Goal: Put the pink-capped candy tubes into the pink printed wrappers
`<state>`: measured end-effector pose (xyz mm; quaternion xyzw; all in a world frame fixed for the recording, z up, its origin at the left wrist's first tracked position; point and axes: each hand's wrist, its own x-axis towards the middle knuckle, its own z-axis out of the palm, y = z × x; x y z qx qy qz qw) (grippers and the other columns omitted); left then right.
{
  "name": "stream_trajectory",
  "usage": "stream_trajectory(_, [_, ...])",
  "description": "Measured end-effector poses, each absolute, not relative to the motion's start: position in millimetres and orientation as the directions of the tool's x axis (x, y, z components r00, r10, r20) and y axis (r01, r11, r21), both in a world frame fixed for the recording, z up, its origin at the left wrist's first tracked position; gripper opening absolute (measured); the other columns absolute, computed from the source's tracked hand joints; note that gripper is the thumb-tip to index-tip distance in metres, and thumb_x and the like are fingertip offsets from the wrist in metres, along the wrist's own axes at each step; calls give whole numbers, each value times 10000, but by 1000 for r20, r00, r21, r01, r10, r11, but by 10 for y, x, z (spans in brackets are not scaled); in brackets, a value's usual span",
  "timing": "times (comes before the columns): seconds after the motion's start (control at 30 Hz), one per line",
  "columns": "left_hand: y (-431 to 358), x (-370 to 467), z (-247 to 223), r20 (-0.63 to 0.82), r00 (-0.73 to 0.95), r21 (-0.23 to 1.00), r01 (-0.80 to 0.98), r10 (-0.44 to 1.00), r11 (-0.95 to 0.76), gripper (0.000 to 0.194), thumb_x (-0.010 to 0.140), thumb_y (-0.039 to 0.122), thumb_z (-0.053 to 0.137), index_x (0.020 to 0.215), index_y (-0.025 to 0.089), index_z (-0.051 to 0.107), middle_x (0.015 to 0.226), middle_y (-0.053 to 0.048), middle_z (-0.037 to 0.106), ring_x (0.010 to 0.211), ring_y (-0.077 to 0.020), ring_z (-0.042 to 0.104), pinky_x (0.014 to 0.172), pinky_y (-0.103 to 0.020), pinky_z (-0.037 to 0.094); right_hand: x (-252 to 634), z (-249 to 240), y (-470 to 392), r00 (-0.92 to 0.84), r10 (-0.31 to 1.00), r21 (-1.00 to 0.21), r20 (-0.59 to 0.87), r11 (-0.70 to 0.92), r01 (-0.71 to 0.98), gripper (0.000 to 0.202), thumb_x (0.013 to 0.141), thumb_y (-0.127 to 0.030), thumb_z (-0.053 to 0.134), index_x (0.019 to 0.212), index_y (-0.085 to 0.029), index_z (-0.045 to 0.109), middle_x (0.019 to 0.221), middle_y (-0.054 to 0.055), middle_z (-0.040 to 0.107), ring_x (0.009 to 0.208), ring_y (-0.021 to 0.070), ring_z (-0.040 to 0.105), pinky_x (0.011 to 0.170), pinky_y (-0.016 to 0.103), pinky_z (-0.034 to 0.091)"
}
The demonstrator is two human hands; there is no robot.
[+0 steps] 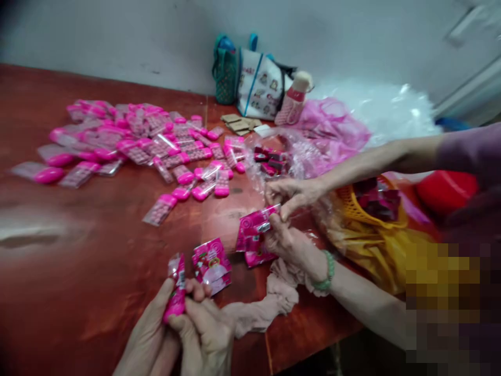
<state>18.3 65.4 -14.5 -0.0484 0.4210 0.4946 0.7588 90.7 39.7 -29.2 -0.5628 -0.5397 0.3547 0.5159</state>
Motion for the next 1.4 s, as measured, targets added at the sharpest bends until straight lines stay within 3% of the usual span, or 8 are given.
stream_trajectory(0.23, [694, 113, -257, -755, 197, 291, -754, 625, 589, 206, 627, 339, 699, 656, 140, 656, 643, -28, 608, 572, -143, 581, 515, -230, 498, 847, -489, 424, 277, 961, -997, 9, -13, 79, 106, 681, -321, 687, 715, -231, 732, 613, -4, 680, 508, 150, 617, 476, 202, 513])
stream_trajectory(0.53, [647, 105, -189, -716, 88, 406, -754, 692, 517, 188, 572, 253, 745, 706, 145, 670, 657, -21, 637, 702, -205, 624, 600, -277, 533, 825, -431, 423, 303, 952, -994, -48, -17, -104, 44, 626, -241, 724, 647, -216, 696, 756, -7, 712, 759, 205, 664, 708, 257, 536])
stream_trajectory(0.9, [694, -26, -248, -696, 47, 451, -747, 716, 488, 200, 606, 235, 727, 785, 163, 672, 638, -1, 619, 562, -139, 574, 530, -234, 493, 850, -387, 416, 249, 957, -977, 150, 105, 185, 153, 792, -281, 585, 674, -195, 630, 641, -2, 632, 630, 144, 601, 614, 221, 482])
stream_trajectory(0.97, [682, -74, -223, -647, 19, 576, -643, 762, 505, 160, 612, 252, 719, 720, 148, 664, 592, -7, 608, 497, -120, 528, 468, -213, 450, 909, -328, 413, 255, 939, -950, 229, 158, 269, 138, 823, -306, 548, 796, -199, 631, 695, 15, 621, 643, 147, 583, 601, 233, 471])
stream_trajectory(1.07, [647, -111, -159, -566, 205, 738, -308, 799, 601, 128, 603, 244, 718, 613, 135, 650, 485, -1, 562, 414, -94, 433, 391, -189, 353, 1039, -215, 437, 242, 923, -891, 299, 179, 418, 349, 823, -389, 532, 1108, -189, 554, 974, 93, 593, 915, 220, 555, 803, 333, 458])
stream_trajectory(1.13, [628, -100, -115, -542, 297, 793, -129, 786, 595, 94, 582, 206, 720, 572, 149, 645, 492, 5, 560, 446, -103, 445, 412, -187, 344, 1140, -146, 471, 112, 970, -874, 215, 140, 466, 393, 820, -374, 539, 1169, -192, 527, 1029, 95, 572, 995, 230, 523, 884, 354, 418])
stream_trajectory(1.23, [629, -85, -88, -527, 289, 816, -92, 799, 571, 64, 592, 180, 704, 638, 166, 662, 569, 7, 587, 502, -114, 473, 452, -191, 362, 1268, -96, 517, -86, 996, -899, 0, 38, 436, 195, 837, -279, 531, 998, -224, 627, 904, 31, 612, 865, 173, 572, 781, 263, 450])
stream_trajectory(1.4, [651, -165, -132, -501, 185, 811, -241, 846, 533, 224, 637, 160, 697, 847, 173, 620, 666, -11, 630, 562, -117, 534, 507, -192, 417, 1281, -145, 496, 72, 977, -938, -202, -215, 271, 159, 791, -336, 589, 843, -194, 638, 772, -4, 614, 689, 135, 554, 591, 202, 439])
